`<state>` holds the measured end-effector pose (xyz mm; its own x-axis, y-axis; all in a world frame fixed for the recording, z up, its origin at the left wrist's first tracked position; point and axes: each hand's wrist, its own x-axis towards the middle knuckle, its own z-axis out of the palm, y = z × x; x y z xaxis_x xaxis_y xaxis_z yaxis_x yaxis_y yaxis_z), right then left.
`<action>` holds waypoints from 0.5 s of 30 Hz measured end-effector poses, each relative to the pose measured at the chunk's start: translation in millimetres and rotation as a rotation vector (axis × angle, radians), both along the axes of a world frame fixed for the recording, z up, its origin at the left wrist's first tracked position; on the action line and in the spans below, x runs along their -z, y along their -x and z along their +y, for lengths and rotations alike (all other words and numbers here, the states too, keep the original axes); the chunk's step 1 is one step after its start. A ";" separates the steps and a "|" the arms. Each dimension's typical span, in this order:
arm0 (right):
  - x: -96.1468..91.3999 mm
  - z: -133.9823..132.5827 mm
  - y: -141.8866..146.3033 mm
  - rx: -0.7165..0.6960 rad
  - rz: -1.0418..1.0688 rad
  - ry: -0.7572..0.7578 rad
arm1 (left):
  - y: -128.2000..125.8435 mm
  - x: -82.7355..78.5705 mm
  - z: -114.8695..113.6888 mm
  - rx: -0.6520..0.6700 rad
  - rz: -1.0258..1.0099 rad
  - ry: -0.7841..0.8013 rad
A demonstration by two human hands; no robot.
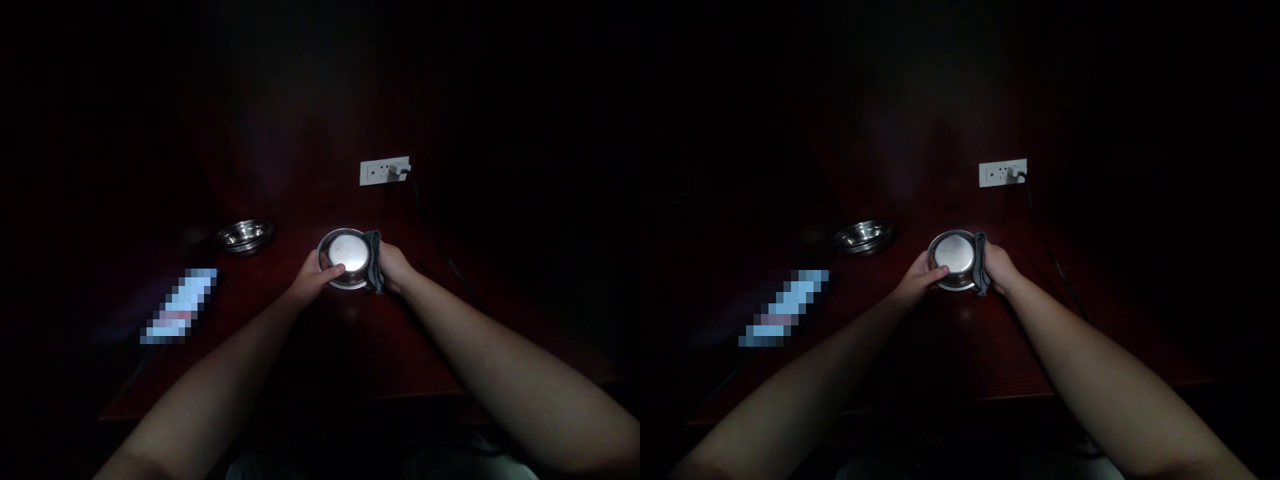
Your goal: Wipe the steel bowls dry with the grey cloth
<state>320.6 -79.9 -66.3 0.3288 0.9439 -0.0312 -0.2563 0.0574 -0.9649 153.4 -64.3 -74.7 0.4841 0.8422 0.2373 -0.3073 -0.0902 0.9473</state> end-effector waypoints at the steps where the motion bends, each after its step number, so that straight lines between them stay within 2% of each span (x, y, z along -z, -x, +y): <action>1: -0.4 -0.1 -0.1 -0.006 -0.002 -0.009 | -0.1 -1.1 -1.1 0.007 -0.004 0.000; 6: -1.7 -1.2 0.1 -0.015 -0.011 -0.087 | -0.2 -3.9 -4.3 0.017 0.005 0.008; 15: -2.9 -1.6 0.3 -0.041 0.010 -0.064 | -1.0 -3.5 -4.9 0.025 -0.030 -0.017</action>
